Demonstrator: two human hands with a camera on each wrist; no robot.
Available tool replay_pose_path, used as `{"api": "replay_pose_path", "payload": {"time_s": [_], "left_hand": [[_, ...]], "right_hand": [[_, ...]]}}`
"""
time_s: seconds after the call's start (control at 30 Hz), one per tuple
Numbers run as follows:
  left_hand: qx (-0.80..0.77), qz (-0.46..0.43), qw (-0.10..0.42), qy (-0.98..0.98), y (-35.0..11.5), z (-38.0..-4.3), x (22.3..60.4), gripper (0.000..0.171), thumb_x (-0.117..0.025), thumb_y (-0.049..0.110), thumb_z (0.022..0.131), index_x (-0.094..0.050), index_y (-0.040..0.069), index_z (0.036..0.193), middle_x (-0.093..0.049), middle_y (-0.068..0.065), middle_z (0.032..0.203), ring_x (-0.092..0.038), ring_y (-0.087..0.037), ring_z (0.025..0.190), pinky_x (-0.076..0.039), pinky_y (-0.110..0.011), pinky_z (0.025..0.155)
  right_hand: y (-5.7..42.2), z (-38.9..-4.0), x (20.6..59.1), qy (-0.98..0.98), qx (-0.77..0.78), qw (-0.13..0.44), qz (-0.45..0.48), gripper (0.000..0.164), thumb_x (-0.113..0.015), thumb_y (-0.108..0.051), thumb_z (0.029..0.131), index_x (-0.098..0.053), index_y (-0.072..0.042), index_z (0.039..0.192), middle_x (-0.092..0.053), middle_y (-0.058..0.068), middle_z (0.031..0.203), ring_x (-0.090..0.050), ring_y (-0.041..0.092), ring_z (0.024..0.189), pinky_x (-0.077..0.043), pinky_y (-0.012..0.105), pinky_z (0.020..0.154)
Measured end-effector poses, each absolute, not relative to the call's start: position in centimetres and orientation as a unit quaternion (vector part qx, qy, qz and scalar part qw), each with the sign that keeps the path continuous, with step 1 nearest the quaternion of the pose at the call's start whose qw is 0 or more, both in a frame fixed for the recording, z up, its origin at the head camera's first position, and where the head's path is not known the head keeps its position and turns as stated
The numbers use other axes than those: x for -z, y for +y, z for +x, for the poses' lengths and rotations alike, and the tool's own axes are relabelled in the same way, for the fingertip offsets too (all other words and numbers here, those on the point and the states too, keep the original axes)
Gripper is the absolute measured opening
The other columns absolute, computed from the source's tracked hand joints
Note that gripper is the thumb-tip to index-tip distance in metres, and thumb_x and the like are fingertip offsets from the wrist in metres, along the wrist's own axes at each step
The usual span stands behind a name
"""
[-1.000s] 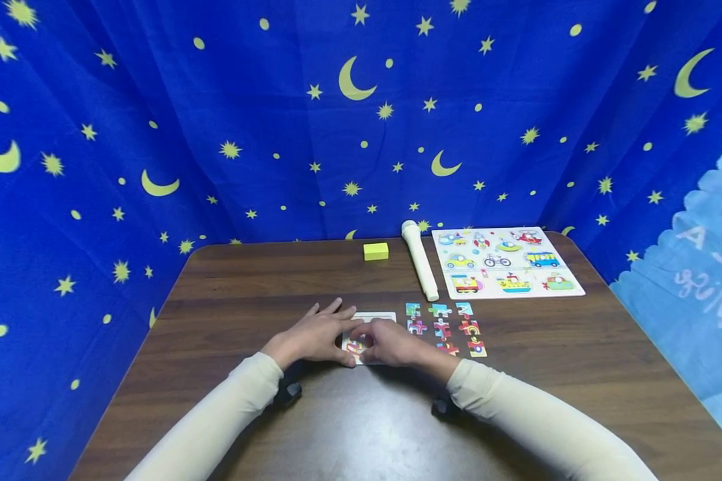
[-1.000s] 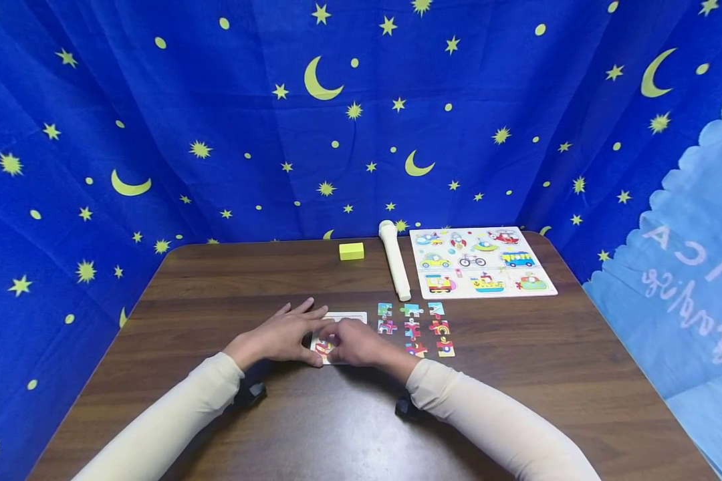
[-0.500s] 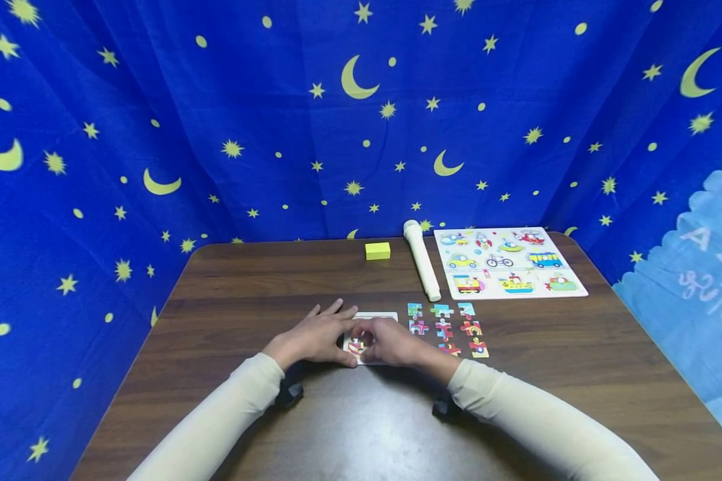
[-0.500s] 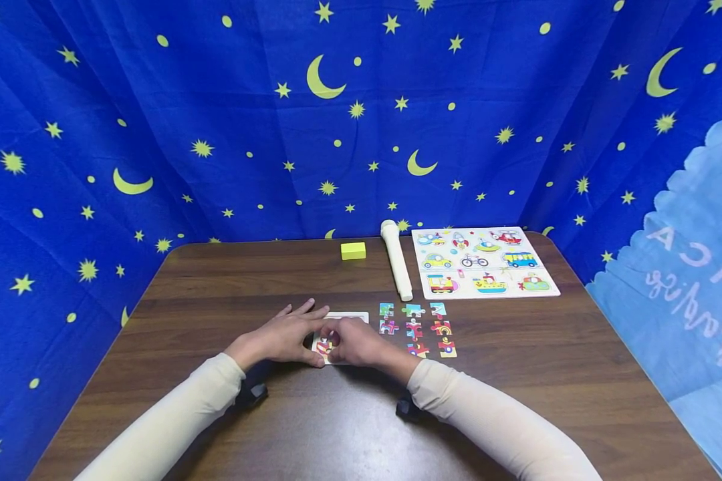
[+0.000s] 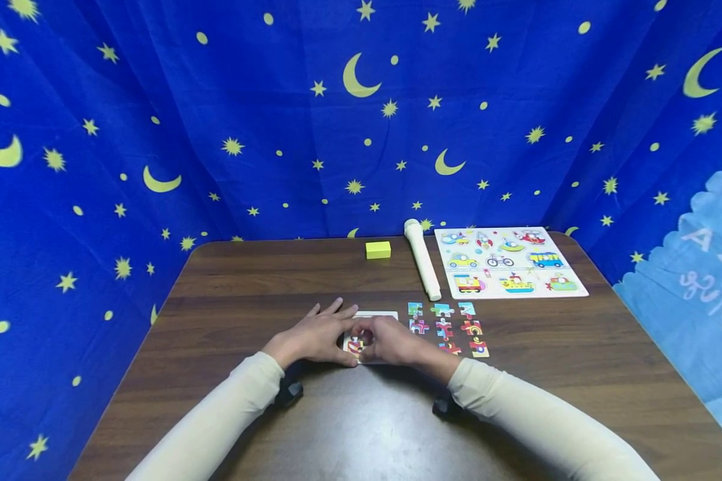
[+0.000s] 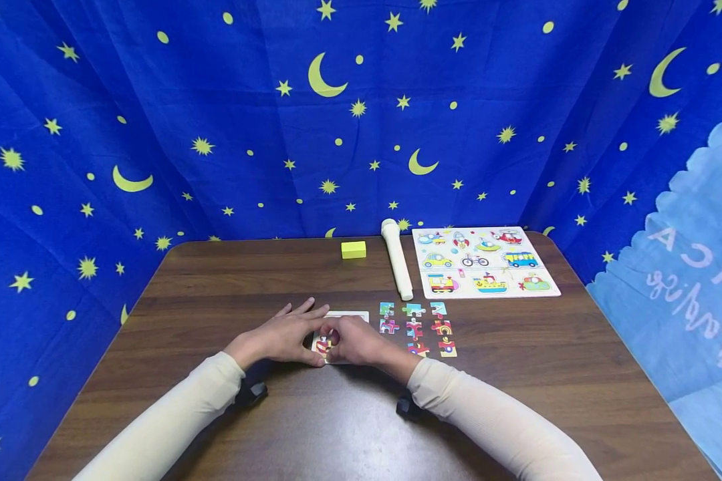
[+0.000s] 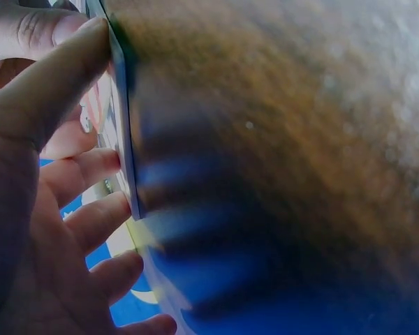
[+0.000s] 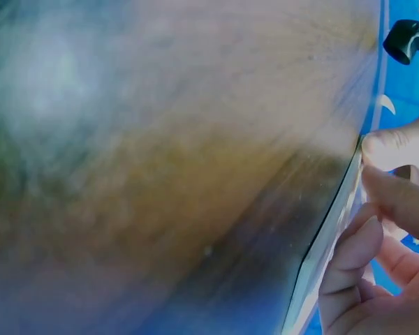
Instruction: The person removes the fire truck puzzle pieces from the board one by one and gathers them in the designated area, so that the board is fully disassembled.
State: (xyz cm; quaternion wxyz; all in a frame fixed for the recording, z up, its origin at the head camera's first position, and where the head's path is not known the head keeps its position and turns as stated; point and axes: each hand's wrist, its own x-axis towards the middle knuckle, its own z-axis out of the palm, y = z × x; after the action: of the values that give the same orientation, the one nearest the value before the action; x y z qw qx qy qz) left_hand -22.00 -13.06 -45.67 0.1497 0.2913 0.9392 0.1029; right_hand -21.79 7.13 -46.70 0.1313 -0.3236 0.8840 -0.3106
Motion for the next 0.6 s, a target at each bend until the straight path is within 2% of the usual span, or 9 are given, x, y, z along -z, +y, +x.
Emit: {"api": "replay_pose_path", "payload": {"time_s": [0.23, 0.37, 0.6], "left_hand": [[-0.100, 0.289, 0.156, 0.939, -13.1, -22.0, 45.8, 0.091, -0.079, 0.063, 0.079, -0.049, 0.020, 0.153, -0.030, -0.004, 0.167, -0.012, -0.035, 0.157, -0.014, -0.069, 0.120], [-0.089, 0.284, 0.161, 0.941, -13.0, -21.9, 45.8, 0.091, -0.078, 0.064, 0.080, -0.046, 0.024, 0.155, -0.027, -0.002, 0.168, -0.010, -0.033, 0.157, -0.014, -0.067, 0.121], [-0.083, 0.284, 0.164, 0.941, -12.9, -22.0, 45.8, 0.091, -0.076, 0.064, 0.081, -0.042, 0.027, 0.157, -0.026, 0.000, 0.169, -0.011, -0.033, 0.157, -0.014, -0.067, 0.121]], "right_hand": [[7.2, -21.8, 46.6, 0.886, 0.299, 0.128, -0.330, 0.038, -0.086, -0.008, 0.072, -0.071, -0.009, 0.107, -0.065, -0.005, 0.080, -0.058, 0.007, 0.075, -0.049, 0.026, 0.071], [7.8, -21.8, 46.4, 0.887, 0.297, 0.132, -0.329, 0.035, -0.085, -0.009, 0.074, -0.070, -0.010, 0.106, -0.065, -0.006, 0.081, -0.057, 0.006, 0.074, -0.049, 0.025, 0.070], [13.5, -22.3, 45.5, 0.886, 0.327, 0.125, -0.306, 0.034, -0.084, -0.015, 0.080, -0.071, -0.007, 0.110, -0.064, -0.006, 0.083, -0.057, 0.006, 0.077, -0.049, 0.025, 0.070]]}}
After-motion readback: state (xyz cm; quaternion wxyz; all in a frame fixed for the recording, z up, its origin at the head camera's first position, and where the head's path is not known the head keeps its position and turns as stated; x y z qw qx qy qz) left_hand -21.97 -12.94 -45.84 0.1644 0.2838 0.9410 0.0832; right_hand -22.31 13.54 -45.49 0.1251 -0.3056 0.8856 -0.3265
